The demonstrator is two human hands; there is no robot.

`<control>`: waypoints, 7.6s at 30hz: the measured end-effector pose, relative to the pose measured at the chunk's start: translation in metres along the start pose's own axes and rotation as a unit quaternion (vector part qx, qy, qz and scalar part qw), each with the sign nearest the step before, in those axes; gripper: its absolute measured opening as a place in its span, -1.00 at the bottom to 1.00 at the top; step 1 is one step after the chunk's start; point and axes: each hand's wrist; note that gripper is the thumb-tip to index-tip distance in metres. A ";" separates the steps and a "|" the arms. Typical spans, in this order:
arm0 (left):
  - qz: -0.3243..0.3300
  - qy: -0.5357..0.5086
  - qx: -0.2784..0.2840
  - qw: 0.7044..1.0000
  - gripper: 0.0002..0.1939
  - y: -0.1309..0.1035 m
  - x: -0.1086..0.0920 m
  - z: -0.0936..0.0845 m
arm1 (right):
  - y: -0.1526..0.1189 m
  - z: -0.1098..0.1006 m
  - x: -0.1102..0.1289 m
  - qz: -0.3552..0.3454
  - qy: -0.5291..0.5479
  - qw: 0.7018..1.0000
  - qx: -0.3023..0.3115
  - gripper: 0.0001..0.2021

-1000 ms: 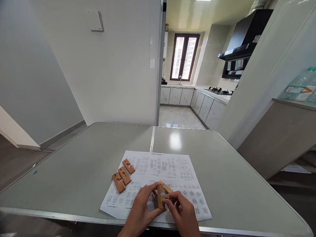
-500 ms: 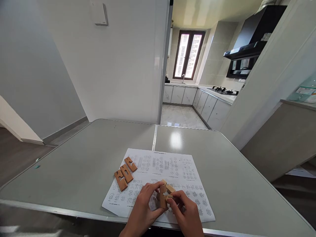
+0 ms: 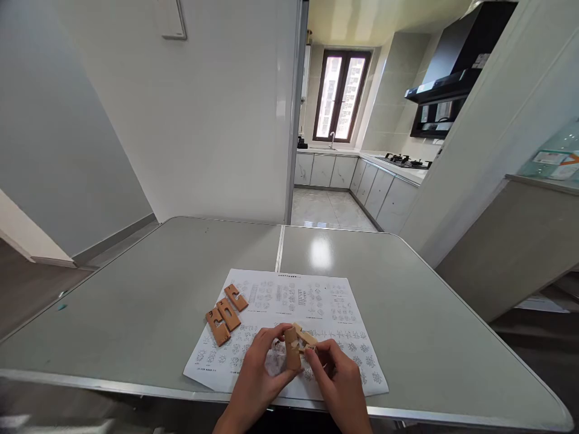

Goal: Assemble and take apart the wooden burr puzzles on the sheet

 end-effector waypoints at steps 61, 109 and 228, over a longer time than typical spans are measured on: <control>-0.044 0.157 0.032 0.986 -0.31 0.013 0.000 0.007 | 0.005 -0.001 0.004 -0.040 -0.019 0.998 0.049 -0.66; -0.145 0.243 -0.116 0.952 -0.41 0.130 0.090 -0.166 | 0.006 0.003 -0.004 -0.038 -0.005 0.999 0.039 -0.61; -0.065 0.248 -0.034 0.966 -0.59 0.115 0.120 -0.175 | 0.002 0.017 -0.005 -0.035 0.010 0.999 -0.033 -0.54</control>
Point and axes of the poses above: each hand's wrist, its own y-axis towards the middle knuckle, its own z-axis out of the palm, x = y × z, and after that the axes turned 3 degrees about x, right-handed
